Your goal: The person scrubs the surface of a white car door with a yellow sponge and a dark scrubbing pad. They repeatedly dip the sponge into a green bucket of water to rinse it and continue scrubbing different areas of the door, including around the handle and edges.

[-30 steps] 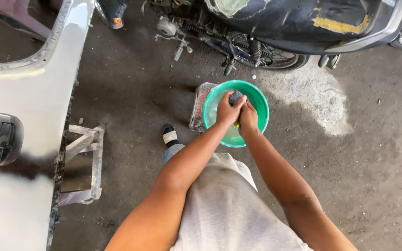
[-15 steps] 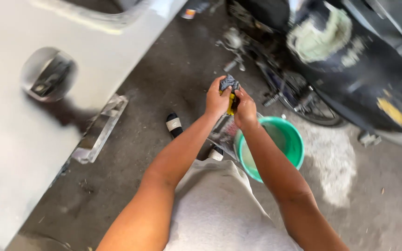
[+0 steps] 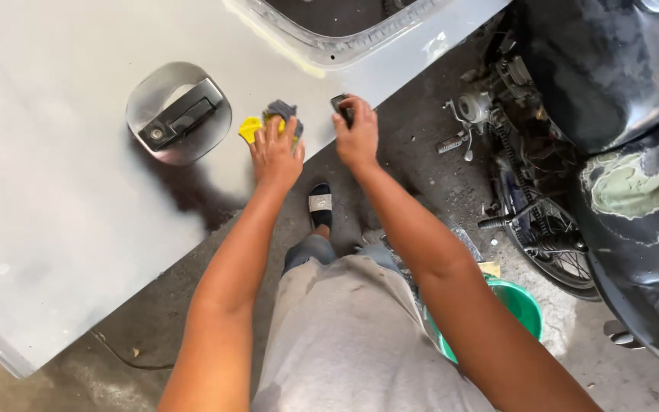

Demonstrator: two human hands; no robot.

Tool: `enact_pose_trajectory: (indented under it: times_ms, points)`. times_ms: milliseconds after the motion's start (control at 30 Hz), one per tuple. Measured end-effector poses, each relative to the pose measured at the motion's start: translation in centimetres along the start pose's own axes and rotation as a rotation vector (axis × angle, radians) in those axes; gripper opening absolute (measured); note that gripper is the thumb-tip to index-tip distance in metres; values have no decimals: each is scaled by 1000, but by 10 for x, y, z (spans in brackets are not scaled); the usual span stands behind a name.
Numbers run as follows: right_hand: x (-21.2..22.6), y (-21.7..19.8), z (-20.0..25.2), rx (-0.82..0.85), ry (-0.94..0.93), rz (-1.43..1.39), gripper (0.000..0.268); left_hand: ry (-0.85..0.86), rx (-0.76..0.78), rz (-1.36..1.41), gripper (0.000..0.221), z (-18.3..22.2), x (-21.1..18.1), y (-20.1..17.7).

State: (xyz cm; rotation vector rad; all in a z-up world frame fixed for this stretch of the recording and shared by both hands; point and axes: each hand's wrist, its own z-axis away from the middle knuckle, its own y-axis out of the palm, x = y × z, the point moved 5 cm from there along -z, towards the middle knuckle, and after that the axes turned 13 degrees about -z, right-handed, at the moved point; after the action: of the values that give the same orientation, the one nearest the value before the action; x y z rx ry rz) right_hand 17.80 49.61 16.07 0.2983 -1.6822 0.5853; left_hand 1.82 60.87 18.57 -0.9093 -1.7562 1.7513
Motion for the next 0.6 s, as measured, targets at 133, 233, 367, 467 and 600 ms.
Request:
enact_pose_trajectory:
  times_ms: [133, 233, 367, 467, 600]
  points:
    - [23, 34, 19, 147, -110, 321, 28, -67, 127, 89, 43, 13, 18, 5]
    - [31, 39, 26, 280, -261, 391, 31, -132, 203, 43, 60, 9, 19, -5]
    - [21, 25, 11, 412, -358, 409, 39, 9, -55, -14, 70, 3, 5, 28]
    - [-1, -3, -21, 388, -314, 404, 39, 42, -23, -35, 70, -13, -26, 44]
    - [-26, -52, -71, 281, -275, 410, 37, 70, 35, -41, 71, -57, -87, 62]
